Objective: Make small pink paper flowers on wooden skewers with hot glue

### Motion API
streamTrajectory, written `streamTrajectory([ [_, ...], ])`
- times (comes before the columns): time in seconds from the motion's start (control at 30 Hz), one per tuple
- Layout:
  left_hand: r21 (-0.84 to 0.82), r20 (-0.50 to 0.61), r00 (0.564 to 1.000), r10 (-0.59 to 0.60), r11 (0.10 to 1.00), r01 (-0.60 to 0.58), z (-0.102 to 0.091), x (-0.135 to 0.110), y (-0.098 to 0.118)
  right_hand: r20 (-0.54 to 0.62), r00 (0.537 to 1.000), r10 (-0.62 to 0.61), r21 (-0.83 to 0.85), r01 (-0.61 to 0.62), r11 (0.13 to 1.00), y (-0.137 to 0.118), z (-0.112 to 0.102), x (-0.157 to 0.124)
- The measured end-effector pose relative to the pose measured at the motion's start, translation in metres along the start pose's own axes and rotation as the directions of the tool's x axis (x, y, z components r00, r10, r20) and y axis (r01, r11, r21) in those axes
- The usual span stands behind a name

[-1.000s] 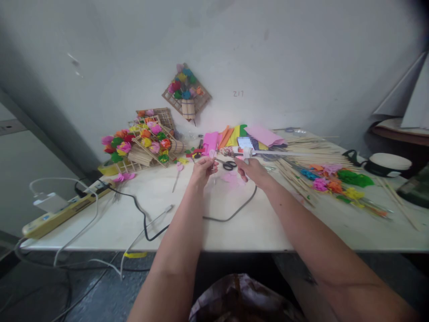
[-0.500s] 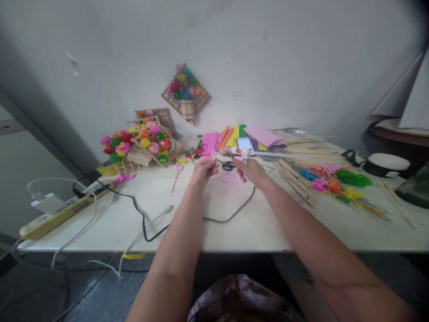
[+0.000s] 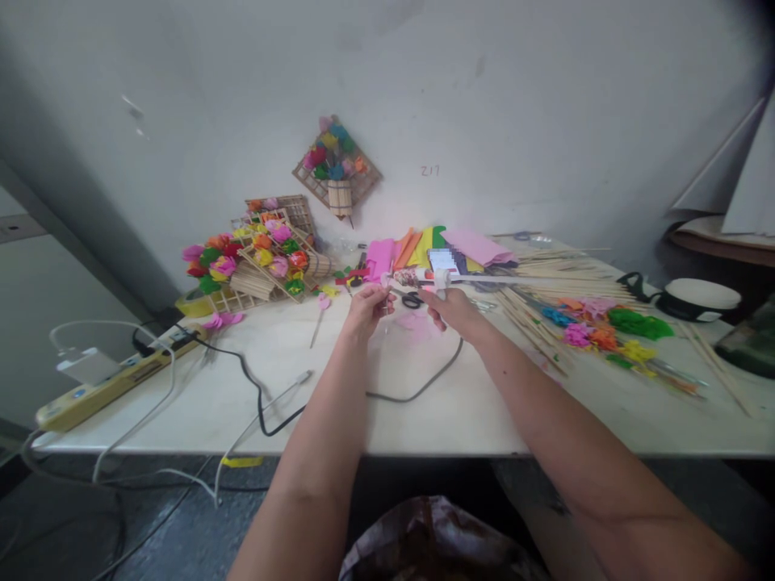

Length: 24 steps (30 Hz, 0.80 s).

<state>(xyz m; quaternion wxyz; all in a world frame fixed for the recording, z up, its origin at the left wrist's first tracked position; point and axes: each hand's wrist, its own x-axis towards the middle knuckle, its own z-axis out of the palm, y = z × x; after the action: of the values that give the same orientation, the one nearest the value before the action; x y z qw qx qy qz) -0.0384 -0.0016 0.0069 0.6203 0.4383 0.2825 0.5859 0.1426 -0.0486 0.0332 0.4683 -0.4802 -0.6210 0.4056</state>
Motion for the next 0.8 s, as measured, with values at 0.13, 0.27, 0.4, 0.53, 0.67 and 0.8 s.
streamTrajectory([
  [0.13, 0.014, 0.0, 1.0, -0.002, 1.0, 0.002, 0.0014, -0.0007, 0.0007, -0.05, 0.999, 0.005, -0.048, -0.008, 0.999, -0.0031, -0.0011, -0.0018],
  [0.27, 0.013, 0.008, 1.0, -0.014, 1.0, 0.013, 0.0012, -0.0008, 0.001, -0.046, 0.999, -0.004, -0.027, 0.003, 1.0, -0.0038, -0.0014, -0.0023],
  [0.4, 0.012, 0.017, 1.0, -0.022, 1.0, 0.022, -0.001, -0.0001, 0.0005, -0.023, 1.0, -0.011, -0.005, 0.011, 1.0, -0.0012, -0.0013, -0.0009],
  [0.53, 0.006, 0.024, 0.999, -0.026, 1.0, 0.026, -0.0021, 0.0001, 0.0003, 0.024, 1.0, -0.003, -0.012, 0.003, 1.0, 0.0005, -0.0015, -0.0001],
  [0.67, -0.002, 0.016, 0.999, -0.028, 1.0, 0.028, -0.0022, 0.0006, -0.0001, 0.064, 0.998, -0.001, -0.037, 0.003, 0.999, 0.0006, -0.0019, -0.0008],
  [0.8, 0.0, 0.005, 1.0, -0.013, 1.0, 0.013, -0.0023, 0.0009, -0.0009, 0.088, 0.996, 0.0, -0.099, 0.009, 0.995, -0.003, -0.0016, -0.0039],
])
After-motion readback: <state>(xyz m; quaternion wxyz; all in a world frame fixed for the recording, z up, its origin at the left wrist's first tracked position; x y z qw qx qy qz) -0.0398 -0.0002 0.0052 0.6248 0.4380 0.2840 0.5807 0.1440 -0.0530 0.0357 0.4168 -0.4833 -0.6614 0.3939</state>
